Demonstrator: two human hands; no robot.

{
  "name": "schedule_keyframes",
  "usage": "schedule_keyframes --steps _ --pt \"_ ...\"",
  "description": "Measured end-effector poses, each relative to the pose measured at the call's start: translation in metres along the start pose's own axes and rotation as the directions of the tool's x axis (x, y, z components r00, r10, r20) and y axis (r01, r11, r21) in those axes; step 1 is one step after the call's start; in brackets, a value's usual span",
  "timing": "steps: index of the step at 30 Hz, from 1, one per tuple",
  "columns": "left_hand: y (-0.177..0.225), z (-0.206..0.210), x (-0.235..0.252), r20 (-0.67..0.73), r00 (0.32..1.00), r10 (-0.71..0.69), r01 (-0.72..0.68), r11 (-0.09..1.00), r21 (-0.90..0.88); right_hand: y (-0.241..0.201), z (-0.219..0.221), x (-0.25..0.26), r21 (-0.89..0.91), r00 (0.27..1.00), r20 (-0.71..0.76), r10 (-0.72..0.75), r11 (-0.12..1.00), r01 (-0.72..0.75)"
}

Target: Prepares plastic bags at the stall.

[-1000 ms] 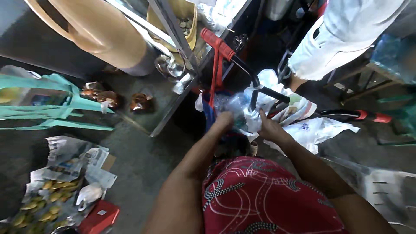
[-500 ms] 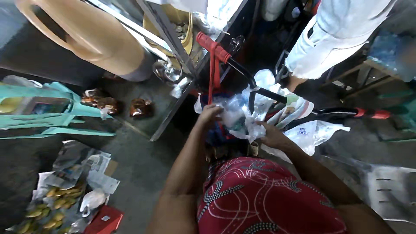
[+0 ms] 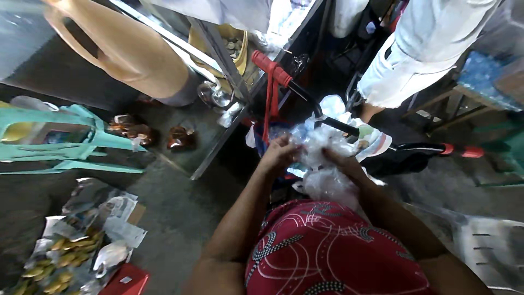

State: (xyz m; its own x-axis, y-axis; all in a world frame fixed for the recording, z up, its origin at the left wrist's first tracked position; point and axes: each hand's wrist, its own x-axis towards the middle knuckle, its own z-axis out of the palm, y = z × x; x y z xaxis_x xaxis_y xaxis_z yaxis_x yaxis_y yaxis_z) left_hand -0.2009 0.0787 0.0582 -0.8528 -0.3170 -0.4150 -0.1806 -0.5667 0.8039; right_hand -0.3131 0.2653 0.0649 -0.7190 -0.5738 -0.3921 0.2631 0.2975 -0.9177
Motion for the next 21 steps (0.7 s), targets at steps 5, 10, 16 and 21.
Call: schedule_keyframes --steps 5,10,16,21 --pt "-0.001 -0.018 0.002 -0.239 0.969 0.065 -0.093 0.99 -0.107 -0.002 -0.017 -0.001 0.109 0.983 -0.186 0.0 0.994 0.02" --pt "-0.007 -0.016 0.006 -0.37 0.926 0.071 -0.127 0.983 -0.129 0.006 -0.025 -0.004 0.199 0.992 -0.123 -0.039 0.978 0.063" --pt "0.002 -0.007 -0.004 -0.079 0.847 0.525 -0.349 0.663 0.663 0.0 -0.03 -0.012 0.0 0.992 -0.121 -0.017 1.0 0.017" --pt "0.004 0.032 -0.002 0.101 0.951 0.292 -0.296 0.766 0.57 0.008 -0.035 -0.018 -0.15 0.995 -0.017 -0.096 0.984 0.092"
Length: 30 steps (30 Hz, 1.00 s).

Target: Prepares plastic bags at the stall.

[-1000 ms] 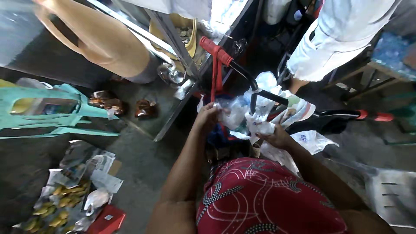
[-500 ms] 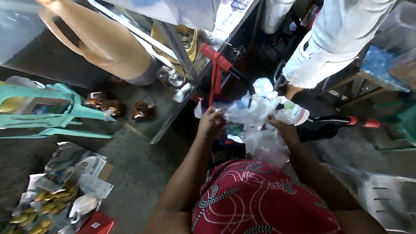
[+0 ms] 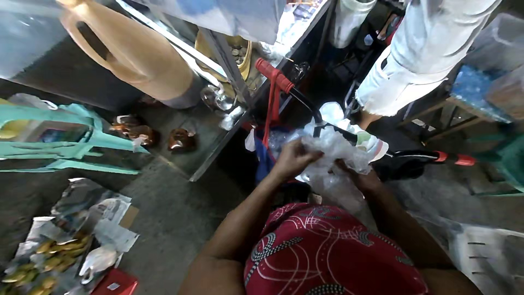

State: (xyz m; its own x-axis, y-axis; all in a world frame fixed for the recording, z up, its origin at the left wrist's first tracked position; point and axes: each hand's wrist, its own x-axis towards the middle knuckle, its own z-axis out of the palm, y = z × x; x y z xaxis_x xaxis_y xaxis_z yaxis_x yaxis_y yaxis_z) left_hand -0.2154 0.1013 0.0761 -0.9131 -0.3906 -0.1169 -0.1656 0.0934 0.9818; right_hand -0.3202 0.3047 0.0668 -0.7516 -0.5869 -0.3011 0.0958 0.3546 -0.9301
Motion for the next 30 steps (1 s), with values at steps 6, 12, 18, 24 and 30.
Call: schedule_keyframes --steps 6,12,18,24,30 --pt "-0.016 -0.042 -0.003 -0.287 0.946 -0.148 0.034 0.929 -0.367 -0.005 -0.023 0.008 0.368 0.992 -0.125 -0.007 0.928 0.053" --pt "-0.016 -0.066 -0.008 -0.584 0.811 0.02 -0.004 1.0 0.029 -0.016 -0.017 0.007 0.303 0.988 -0.152 0.036 0.953 0.012" --pt "0.017 -0.026 -0.004 0.102 0.872 0.479 -0.477 0.782 0.402 -0.006 -0.02 0.007 0.188 0.919 0.18 -0.351 0.929 0.318" --pt "0.016 0.031 -0.007 0.326 0.857 0.399 -0.371 0.917 -0.146 -0.026 -0.002 -0.001 0.228 0.932 -0.061 -0.357 0.904 0.361" --pt "0.015 0.058 -0.008 0.256 0.797 0.547 -0.566 0.825 0.0 -0.032 0.012 -0.018 0.374 0.998 -0.066 -0.012 0.927 0.036"
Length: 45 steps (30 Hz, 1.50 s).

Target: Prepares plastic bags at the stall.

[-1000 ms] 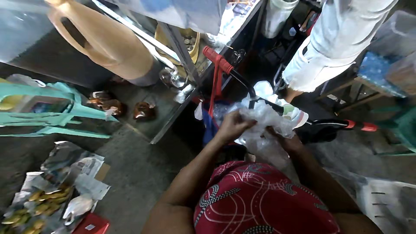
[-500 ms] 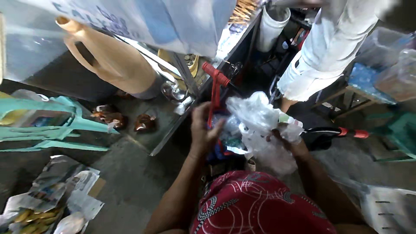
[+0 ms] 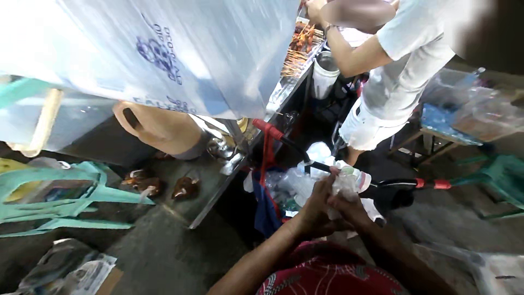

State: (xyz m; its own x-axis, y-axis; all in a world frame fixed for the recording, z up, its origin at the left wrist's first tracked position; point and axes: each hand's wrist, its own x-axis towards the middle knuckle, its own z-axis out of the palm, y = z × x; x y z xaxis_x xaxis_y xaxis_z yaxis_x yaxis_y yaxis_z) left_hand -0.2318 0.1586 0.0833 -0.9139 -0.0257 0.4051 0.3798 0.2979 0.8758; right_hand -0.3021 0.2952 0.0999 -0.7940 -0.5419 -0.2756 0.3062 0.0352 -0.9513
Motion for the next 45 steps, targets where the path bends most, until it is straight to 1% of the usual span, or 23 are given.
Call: schedule_keyframes --steps 1,4,5,7,9,11,12,15,16,18,20,23,25,28,30,32,34,35,36,39,41,43,45 --pt "-0.001 0.003 0.0 0.005 1.0 0.018 -0.018 1.0 0.022 0.002 -0.003 -0.001 0.028 0.999 0.016 0.041 0.999 -0.041" --pt "0.0 0.007 0.002 -0.007 0.999 0.051 -0.05 0.993 0.104 -0.002 -0.001 -0.01 0.052 0.982 -0.062 0.181 0.983 -0.177" --pt "0.002 0.009 0.003 -0.027 0.998 0.059 -0.054 0.988 0.144 -0.002 0.002 -0.012 0.068 0.983 -0.105 0.15 0.987 -0.143" --pt "0.008 0.011 0.004 -0.07 0.996 0.05 -0.032 0.972 0.233 0.003 0.006 -0.012 0.064 0.984 -0.177 0.0 0.998 0.012" --pt "0.013 0.01 0.006 -0.059 0.998 0.001 0.015 0.963 0.268 0.003 0.004 -0.015 -0.08 0.978 -0.185 -0.095 0.993 0.081" --pt "0.013 0.007 0.008 0.017 0.998 -0.053 0.049 0.98 0.192 0.005 -0.001 -0.016 -0.246 0.973 -0.154 -0.171 0.961 0.129" --pt "0.012 0.007 0.009 0.044 0.996 -0.073 0.068 0.991 0.116 0.008 -0.003 -0.014 -0.268 0.963 -0.138 -0.232 0.945 0.189" --pt "0.007 0.007 0.009 0.136 0.985 -0.11 0.127 0.984 -0.123 0.017 -0.007 -0.003 -0.052 0.92 -0.071 -0.386 0.922 0.383" --pt "0.005 0.007 0.007 0.163 0.979 -0.125 0.151 0.976 -0.158 0.02 -0.009 0.0 0.017 0.917 -0.045 -0.396 0.918 0.397" --pt "0.001 0.005 0.004 0.198 0.969 -0.151 0.19 0.962 -0.197 0.025 -0.011 -0.003 0.032 0.932 -0.044 -0.36 0.932 0.362" --pt "-0.002 0.005 0.003 0.196 0.968 -0.154 0.197 0.955 -0.223 0.026 -0.01 -0.008 0.036 0.928 -0.063 -0.367 0.929 0.369" --pt "-0.004 0.007 -0.003 0.162 0.972 -0.171 0.215 0.926 -0.311 0.022 -0.009 -0.015 0.102 0.913 -0.018 -0.407 0.908 0.407" --pt "0.003 0.005 -0.003 0.17 0.958 -0.229 0.277 0.89 -0.362 0.005 -0.006 -0.019 0.284 0.931 -0.004 -0.365 0.892 0.351" --pt "0.02 0.008 -0.001 0.165 0.906 -0.39 0.423 0.813 -0.4 -0.012 -0.007 -0.017 0.535 0.928 0.17 -0.332 0.822 0.196" --pt "0.018 0.009 -0.001 0.215 0.921 -0.325 0.389 0.808 -0.443 -0.013 -0.008 -0.012 0.618 0.91 0.256 -0.325 0.779 0.104" --pt "0.027 0.006 0.004 0.271 0.88 -0.391 0.47 0.806 -0.361 -0.01 -0.012 -0.009 0.651 0.9 0.311 -0.306 0.758 0.032" --pt "0.035 0.0 0.01 0.367 0.785 -0.499 0.581 0.798 -0.159 -0.006 -0.016 -0.006 0.639 0.886 0.35 -0.303 0.769 0.011" --pt "0.035 -0.003 0.012 0.423 0.732 -0.534 0.607 0.793 -0.05 -0.004 -0.017 -0.005 0.614 0.884 0.361 -0.296 0.789 0.013" --pt "0.032 -0.004 0.012 0.451 0.701 -0.553 0.6 0.798 0.046 -0.002 -0.019 -0.005 0.581 0.888 0.364 -0.282 0.814 0.019" --pt "0.02 -0.002 0.008 0.414 0.675 -0.61 0.494 0.791 0.361 0.005 -0.023 -0.005 0.501 0.934 0.29 -0.207 0.865 0.036" --pt "0.011 -0.001 0.002 0.389 0.688 -0.612 0.395 0.766 0.506 0.007 -0.027 -0.006 0.464 0.969 0.195 -0.152 0.885 0.046" --pt "0.003 -0.001 -0.007 0.394 0.7 -0.596 0.327 0.758 0.565 0.009 -0.03 -0.005 0.46 0.987 0.124 -0.099 0.887 0.031" --pt "-0.002 -0.002 -0.015 0.398 0.683 -0.612 0.334 0.747 0.575 0.01 -0.033 -0.003 0.467 0.998 0.061 -0.023 0.884 -0.008"
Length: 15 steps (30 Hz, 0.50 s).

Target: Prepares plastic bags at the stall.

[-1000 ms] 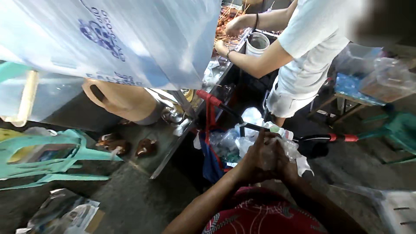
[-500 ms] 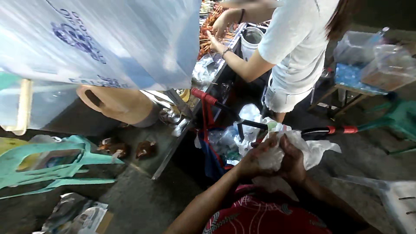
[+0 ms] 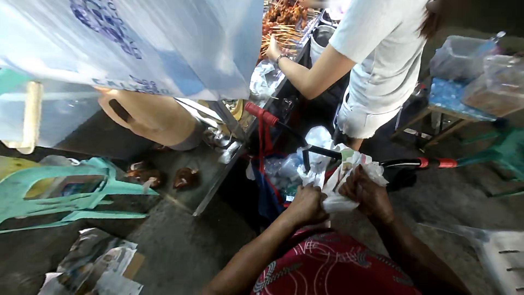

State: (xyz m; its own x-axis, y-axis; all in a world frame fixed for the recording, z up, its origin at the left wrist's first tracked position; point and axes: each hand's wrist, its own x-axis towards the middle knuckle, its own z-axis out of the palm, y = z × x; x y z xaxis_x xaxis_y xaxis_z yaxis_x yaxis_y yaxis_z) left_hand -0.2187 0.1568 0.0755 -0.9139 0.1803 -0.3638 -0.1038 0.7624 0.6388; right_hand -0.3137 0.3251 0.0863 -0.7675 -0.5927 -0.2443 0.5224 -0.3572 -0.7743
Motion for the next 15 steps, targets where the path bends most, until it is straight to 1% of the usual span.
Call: schedule_keyframes --steps 3,6,8,10,11,12,13,15 --pt "-0.009 0.009 -0.004 0.03 0.999 -0.043 0.044 0.998 -0.045 0.002 -0.007 0.004 -0.026 0.994 -0.1 0.035 0.999 -0.038" --pt "-0.016 0.015 -0.006 0.056 0.995 -0.079 0.083 0.993 -0.079 0.005 -0.017 0.009 -0.084 0.989 -0.148 0.013 0.996 -0.026" --pt "-0.029 0.016 -0.009 0.108 0.982 -0.153 0.158 0.986 -0.043 -0.007 -0.03 0.009 -0.149 0.977 -0.207 -0.041 0.989 0.01" --pt "-0.052 0.02 -0.016 0.163 0.955 -0.249 0.245 0.969 0.041 -0.032 -0.049 0.007 -0.25 0.952 -0.275 -0.133 0.966 0.062" --pt "-0.066 0.021 -0.021 0.168 0.947 -0.273 0.269 0.962 0.047 -0.046 -0.058 0.006 -0.307 0.94 -0.296 -0.17 0.949 0.075" --pt "-0.079 0.019 -0.026 0.14 0.947 -0.29 0.29 0.957 0.017 -0.057 -0.068 0.004 -0.357 0.932 -0.31 -0.188 0.932 0.069" --pt "-0.089 0.014 -0.03 0.08 0.951 -0.3 0.302 0.953 -0.017 -0.064 -0.075 0.002 -0.402 0.931 -0.316 -0.184 0.914 0.044" --pt "-0.099 -0.002 -0.028 -0.065 0.938 -0.34 0.336 0.939 -0.074 -0.063 -0.077 -0.004 -0.481 0.927 -0.342 -0.153 0.876 -0.033"
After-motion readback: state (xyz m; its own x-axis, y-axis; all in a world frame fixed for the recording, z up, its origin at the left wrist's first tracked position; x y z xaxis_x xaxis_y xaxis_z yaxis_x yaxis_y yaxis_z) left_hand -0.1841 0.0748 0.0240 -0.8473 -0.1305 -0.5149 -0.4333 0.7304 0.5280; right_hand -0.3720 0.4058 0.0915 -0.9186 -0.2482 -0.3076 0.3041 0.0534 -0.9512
